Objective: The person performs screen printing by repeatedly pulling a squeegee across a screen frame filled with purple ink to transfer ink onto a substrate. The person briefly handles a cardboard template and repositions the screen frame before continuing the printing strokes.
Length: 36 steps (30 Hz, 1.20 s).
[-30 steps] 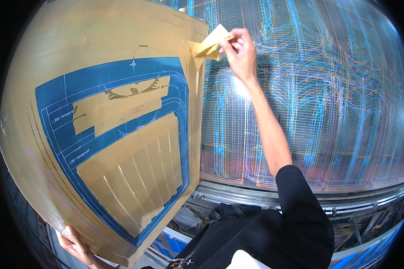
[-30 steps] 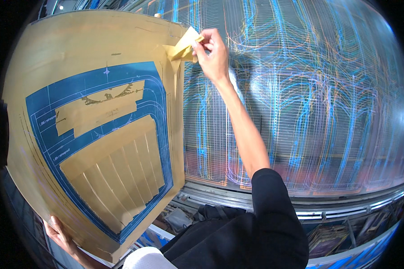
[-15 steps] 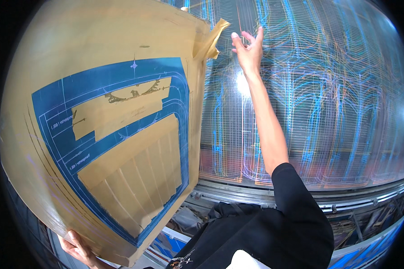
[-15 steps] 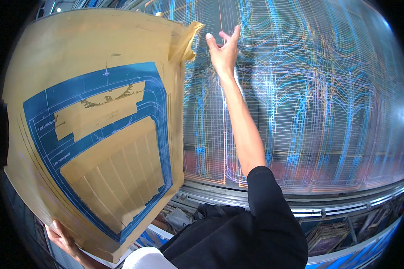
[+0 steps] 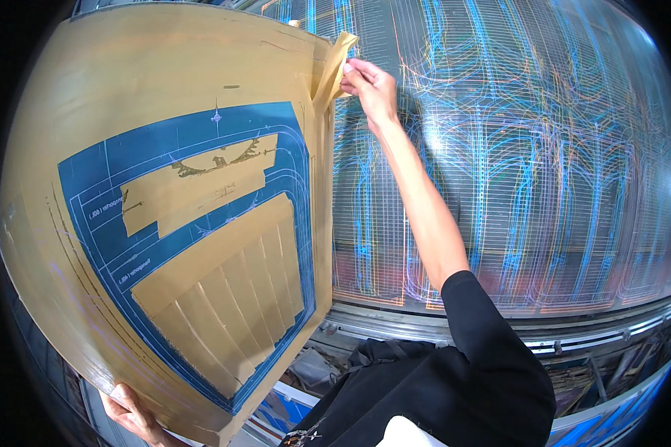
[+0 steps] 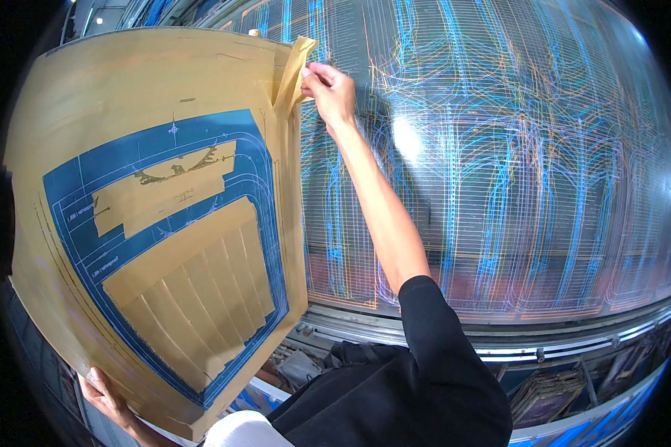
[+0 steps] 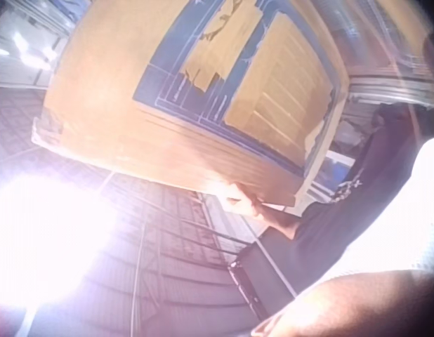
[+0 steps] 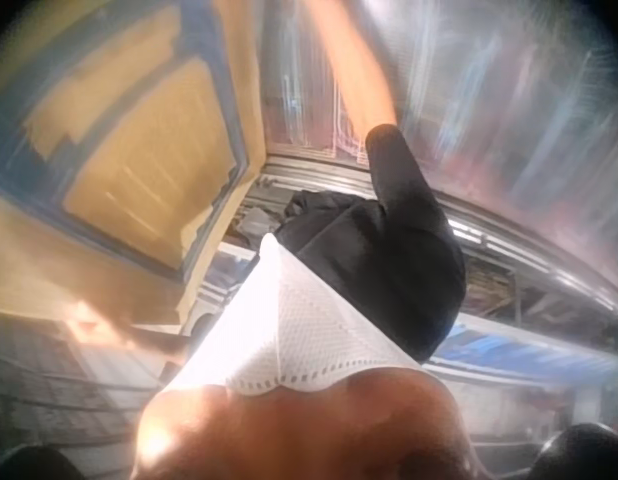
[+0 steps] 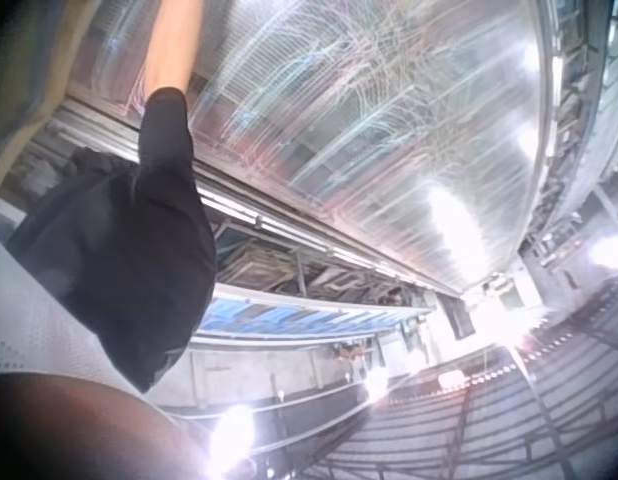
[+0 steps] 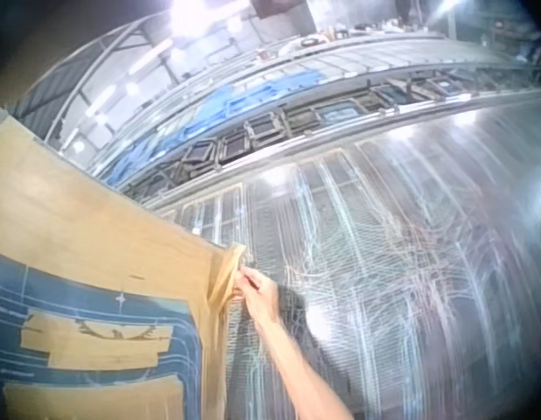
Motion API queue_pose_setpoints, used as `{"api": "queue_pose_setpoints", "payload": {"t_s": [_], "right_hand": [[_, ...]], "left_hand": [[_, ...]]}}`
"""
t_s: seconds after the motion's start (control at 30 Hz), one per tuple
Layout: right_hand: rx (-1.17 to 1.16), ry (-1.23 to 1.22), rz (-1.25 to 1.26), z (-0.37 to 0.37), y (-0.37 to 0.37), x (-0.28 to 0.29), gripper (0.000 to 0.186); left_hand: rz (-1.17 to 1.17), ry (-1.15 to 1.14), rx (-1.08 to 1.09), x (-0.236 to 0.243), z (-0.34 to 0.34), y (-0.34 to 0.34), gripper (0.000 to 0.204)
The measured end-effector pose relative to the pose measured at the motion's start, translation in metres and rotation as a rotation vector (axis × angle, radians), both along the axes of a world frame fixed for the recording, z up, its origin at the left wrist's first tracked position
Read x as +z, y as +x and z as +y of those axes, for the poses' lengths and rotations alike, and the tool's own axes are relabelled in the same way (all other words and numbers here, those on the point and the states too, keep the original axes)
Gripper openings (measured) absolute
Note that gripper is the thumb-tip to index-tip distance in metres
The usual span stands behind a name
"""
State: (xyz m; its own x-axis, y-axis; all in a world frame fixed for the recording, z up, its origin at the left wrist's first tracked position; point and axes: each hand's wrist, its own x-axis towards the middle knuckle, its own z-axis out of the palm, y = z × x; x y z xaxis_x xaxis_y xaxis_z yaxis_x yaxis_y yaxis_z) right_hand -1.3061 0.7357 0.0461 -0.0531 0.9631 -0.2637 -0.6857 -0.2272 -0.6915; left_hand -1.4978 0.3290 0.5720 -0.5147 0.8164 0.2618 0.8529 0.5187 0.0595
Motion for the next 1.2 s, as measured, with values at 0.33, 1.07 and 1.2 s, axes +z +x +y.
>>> {"api": "queue_pose_setpoints", "payload": {"t_s": [0.33,1.07,1.2], "right_hand": [[0.06,-0.07,0.16,0.03,-0.005,-0.005,0.026],[0.175,0.142,0.059,0.053,0.016,-0.013,0.021],[-0.015,0.357,-0.275,0.06,0.004,-0.016,0.015]], "left_hand": [[-0.011,0.009,-0.053,0.0,-0.001,-0.006,0.048],[0.071,-0.011,0.026,0.014,-0.025,-0.032,0.046],[0.091,0.014,-0.037,0.001,-0.007,-0.014,0.046]]}}
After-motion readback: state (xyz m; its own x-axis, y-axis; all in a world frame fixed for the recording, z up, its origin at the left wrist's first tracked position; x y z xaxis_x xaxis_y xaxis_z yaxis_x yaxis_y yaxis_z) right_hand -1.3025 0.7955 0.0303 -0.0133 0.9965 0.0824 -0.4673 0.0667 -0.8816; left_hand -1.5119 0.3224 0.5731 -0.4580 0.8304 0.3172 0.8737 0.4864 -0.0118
